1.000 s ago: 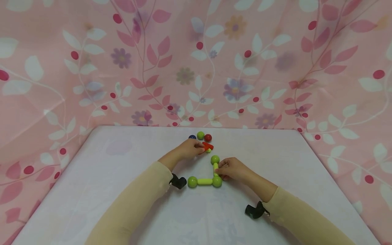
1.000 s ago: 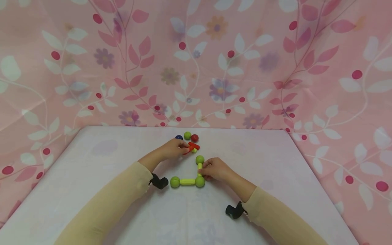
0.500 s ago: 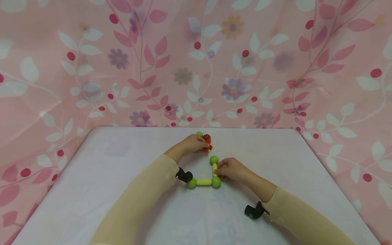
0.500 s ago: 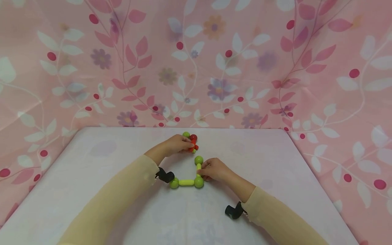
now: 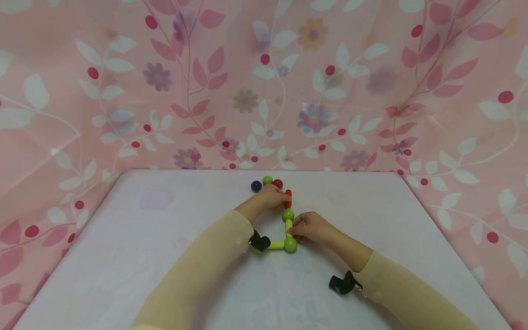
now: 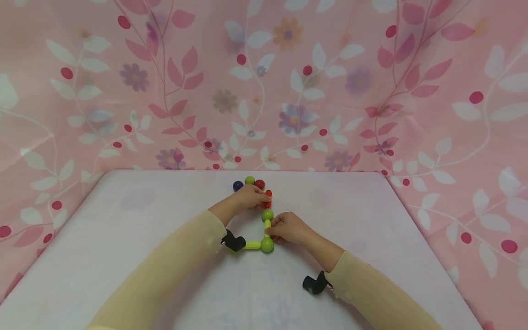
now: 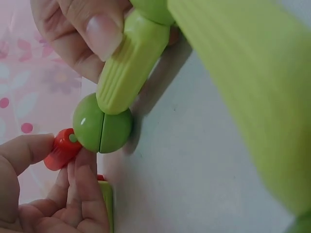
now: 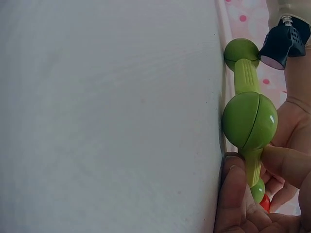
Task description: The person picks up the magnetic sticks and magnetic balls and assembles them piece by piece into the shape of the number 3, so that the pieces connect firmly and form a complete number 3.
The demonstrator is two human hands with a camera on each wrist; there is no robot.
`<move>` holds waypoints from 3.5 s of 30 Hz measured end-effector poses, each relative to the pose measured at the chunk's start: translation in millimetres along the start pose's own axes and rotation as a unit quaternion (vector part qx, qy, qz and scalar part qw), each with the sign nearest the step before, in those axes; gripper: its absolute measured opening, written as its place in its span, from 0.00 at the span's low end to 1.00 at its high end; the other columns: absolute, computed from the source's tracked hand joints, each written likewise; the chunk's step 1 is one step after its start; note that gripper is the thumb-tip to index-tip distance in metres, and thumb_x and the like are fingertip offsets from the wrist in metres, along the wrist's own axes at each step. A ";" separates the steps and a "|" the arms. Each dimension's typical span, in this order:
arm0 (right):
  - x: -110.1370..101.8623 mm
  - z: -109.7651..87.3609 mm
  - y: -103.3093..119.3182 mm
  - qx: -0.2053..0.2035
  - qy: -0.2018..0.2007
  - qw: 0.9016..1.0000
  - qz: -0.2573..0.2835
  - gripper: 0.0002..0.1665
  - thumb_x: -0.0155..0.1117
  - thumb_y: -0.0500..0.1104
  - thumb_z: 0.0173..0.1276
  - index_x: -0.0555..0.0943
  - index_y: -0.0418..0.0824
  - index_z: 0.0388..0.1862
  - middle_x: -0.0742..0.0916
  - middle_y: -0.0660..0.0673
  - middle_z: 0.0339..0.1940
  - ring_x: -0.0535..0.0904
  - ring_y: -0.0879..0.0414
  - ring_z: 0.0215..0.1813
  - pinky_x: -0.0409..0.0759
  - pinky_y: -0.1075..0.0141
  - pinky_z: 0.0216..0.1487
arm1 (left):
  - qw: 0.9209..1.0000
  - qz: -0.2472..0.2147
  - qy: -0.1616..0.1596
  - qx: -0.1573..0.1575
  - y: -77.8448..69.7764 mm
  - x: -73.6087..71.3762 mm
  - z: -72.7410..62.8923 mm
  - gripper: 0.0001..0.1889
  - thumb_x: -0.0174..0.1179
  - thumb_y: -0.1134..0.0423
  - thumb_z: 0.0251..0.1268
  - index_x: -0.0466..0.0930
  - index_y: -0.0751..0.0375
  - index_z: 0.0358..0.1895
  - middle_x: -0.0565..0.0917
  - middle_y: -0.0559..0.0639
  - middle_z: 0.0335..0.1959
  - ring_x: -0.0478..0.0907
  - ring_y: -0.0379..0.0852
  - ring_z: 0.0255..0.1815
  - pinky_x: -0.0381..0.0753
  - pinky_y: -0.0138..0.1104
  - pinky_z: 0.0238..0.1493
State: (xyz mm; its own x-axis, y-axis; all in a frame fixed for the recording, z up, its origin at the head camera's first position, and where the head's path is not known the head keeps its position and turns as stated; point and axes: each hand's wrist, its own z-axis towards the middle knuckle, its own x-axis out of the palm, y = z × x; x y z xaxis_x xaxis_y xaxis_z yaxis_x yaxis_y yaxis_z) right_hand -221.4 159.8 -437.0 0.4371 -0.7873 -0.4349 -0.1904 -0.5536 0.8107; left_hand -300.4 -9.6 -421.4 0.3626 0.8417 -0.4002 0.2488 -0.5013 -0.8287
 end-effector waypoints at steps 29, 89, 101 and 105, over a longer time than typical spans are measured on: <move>-1.3 0.3 -1.2 -0.004 0.007 1.000 0.003 0.14 0.71 0.41 0.66 0.81 0.32 0.43 0.87 0.46 0.27 0.81 0.57 0.28 0.82 0.66 0.33 | 0.989 0.132 -0.063 0.027 3.9 9.6 -5.7 0.17 0.67 0.54 0.66 0.79 0.59 0.21 0.75 0.46 0.20 0.71 0.41 0.25 0.68 0.29 0.27; -1.9 -9.4 -2.9 -0.008 0.025 1.000 0.000 0.16 0.72 0.42 0.65 0.80 0.33 0.45 0.86 0.47 0.27 0.80 0.56 0.29 0.82 0.64 0.34 | 0.997 0.051 -0.037 0.048 5.7 -22.9 -1.2 0.11 0.65 0.61 0.67 0.85 0.65 0.47 0.85 0.56 0.40 0.82 0.49 0.41 0.81 0.33 0.43; -3.0 -9.6 -5.3 -0.011 0.030 0.999 0.007 0.15 0.72 0.42 0.65 0.80 0.33 0.43 0.87 0.46 0.27 0.80 0.56 0.29 0.82 0.65 0.33 | 0.985 0.071 -0.090 0.128 9.7 -24.2 17.5 0.12 0.66 0.60 0.67 0.81 0.60 0.48 0.83 0.51 0.40 0.79 0.47 0.41 0.81 0.34 0.44; -3.0 -9.7 -7.0 -0.013 0.037 0.999 0.008 0.15 0.72 0.42 0.65 0.80 0.33 0.42 0.87 0.46 0.26 0.80 0.56 0.28 0.82 0.65 0.33 | 0.979 0.101 -0.116 0.135 11.4 -21.6 22.8 0.16 0.67 0.59 0.67 0.80 0.60 0.53 0.82 0.52 0.45 0.78 0.48 0.46 0.80 0.36 0.50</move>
State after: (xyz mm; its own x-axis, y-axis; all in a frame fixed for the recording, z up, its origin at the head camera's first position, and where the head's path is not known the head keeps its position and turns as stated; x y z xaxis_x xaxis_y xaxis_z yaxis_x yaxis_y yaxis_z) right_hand -212.9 168.7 -437.5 0.4990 -0.7727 -0.3924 -0.1750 -0.5333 0.8276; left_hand -325.8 -28.9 -431.2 0.1576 0.7693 -0.6192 -0.0651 -0.6175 -0.7838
